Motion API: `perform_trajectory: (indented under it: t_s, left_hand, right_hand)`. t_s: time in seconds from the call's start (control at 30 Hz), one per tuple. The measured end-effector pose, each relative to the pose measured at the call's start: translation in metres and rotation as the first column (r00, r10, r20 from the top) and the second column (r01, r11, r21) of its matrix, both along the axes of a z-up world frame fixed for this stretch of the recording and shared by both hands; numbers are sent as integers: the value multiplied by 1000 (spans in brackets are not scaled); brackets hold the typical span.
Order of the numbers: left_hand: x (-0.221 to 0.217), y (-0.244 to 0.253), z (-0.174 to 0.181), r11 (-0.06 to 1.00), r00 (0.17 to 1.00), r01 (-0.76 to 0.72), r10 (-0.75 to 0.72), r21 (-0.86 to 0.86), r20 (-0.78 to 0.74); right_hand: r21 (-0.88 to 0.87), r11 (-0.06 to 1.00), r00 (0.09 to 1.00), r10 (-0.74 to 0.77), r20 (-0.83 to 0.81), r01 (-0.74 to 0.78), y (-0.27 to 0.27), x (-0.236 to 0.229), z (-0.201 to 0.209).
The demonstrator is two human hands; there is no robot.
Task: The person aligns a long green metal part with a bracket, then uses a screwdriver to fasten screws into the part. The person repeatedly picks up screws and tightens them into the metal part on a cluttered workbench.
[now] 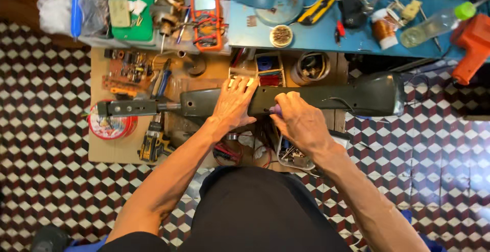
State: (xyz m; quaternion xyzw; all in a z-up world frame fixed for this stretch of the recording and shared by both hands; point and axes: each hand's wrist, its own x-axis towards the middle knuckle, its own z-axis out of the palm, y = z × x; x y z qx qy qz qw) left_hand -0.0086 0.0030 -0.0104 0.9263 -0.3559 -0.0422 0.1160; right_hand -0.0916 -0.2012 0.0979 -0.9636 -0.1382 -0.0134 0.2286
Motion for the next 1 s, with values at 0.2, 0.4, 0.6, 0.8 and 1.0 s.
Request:
perform_trajectory:
  t_s: [0.2, 0.4, 0.6, 0.8, 1.0]
  left_hand:
    - [-14, 19, 12, 981, 982, -179, 183, -80, 51]
    - [-13, 24, -1, 970, 982, -183, 189, -163, 26]
    - [-14, 24, -9, 961, 979, -200, 202, -189, -6]
    - [-15, 22, -11, 965, 980, -190, 199, -179, 30]
    - [-13, 19, -6, 974, 982, -185, 188, -133, 15]
  right_hand:
    - [-537, 743, 911, 390, -136, -398, 6, 26, 10]
    - [-569, 472, 728, 561, -396, -673, 9, 61, -2]
    - [-478, 835, 805, -76, -589, -271, 26, 66, -4]
    - [-394, 911, 758, -168, -630, -125, 22, 62, 1]
    - [-596, 502, 765, 542, -347, -626, 1, 44, 1]
